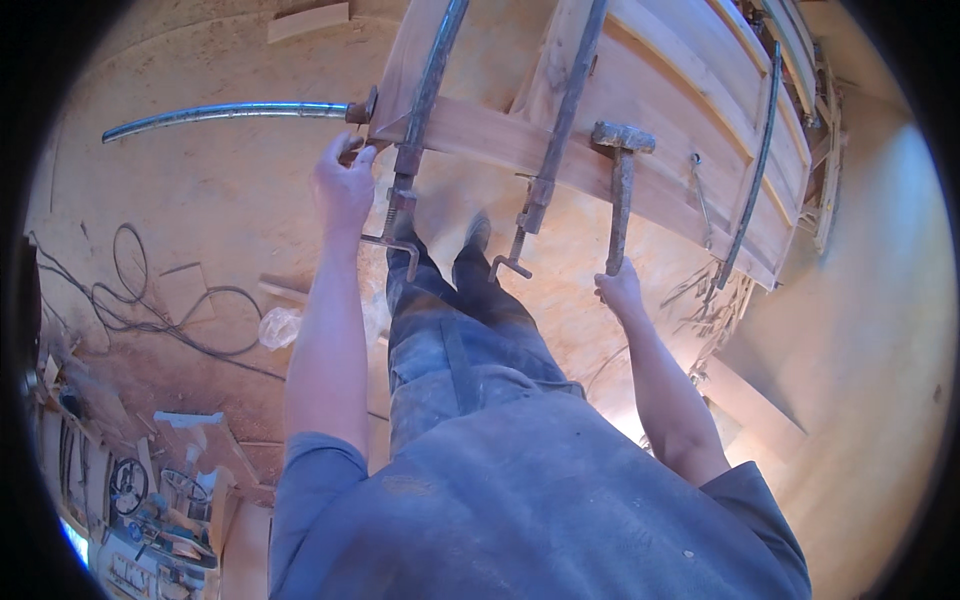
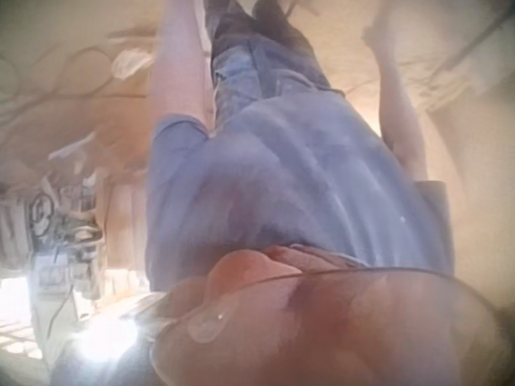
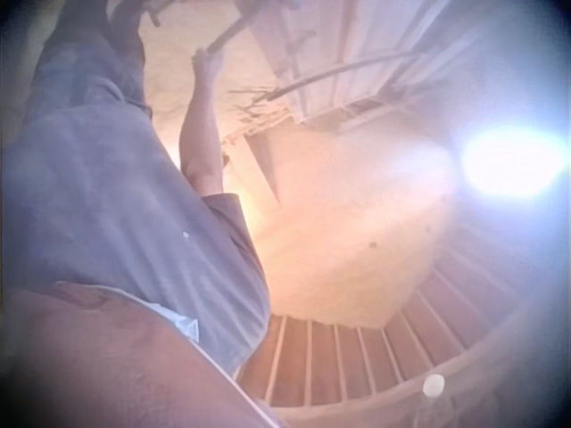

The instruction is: The person assembles a wooden structure by positioning planks and securing them with metal clamps. They use a hammer to tighten the clamps and adjust the alignment of the wood pieces throughout the process.

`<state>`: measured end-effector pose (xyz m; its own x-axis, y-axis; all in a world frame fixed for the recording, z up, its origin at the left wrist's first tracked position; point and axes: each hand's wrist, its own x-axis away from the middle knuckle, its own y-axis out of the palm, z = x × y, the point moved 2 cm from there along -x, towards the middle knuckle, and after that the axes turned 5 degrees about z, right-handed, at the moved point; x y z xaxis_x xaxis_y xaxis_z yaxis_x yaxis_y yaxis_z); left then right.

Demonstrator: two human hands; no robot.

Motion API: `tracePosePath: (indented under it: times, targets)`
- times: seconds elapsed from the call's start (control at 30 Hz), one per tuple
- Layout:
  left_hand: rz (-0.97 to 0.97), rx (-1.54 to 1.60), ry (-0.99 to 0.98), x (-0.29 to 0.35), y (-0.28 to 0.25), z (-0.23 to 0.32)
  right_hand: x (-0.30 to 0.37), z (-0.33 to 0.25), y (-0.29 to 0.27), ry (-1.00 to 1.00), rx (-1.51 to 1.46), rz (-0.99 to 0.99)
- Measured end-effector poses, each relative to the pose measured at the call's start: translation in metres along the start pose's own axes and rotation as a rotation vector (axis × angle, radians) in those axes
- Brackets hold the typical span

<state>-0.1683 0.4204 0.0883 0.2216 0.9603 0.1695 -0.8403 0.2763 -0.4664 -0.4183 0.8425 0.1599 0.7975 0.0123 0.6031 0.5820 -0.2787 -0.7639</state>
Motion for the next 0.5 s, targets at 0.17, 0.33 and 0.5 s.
tracePosePath:
  times: [0.17, 0.33, 0.5]
  targets:
    - [-0.197, 0.031, 0.212, -0.040, -0.005, -0.007, 0.016, -0.024, 0.006, -0.029, -0.004, -0.105]
    - [-0.198, -0.278, 0.553, -0.043, -0.011, 0.009, 0.019, -0.014, 0.010, -0.031, -0.070, -0.066]
    - [-0.104, -0.147, 0.053, -0.003, -0.025, -0.026, 0.024, -0.013, -0.009, -0.165, 0.057, 0.104]
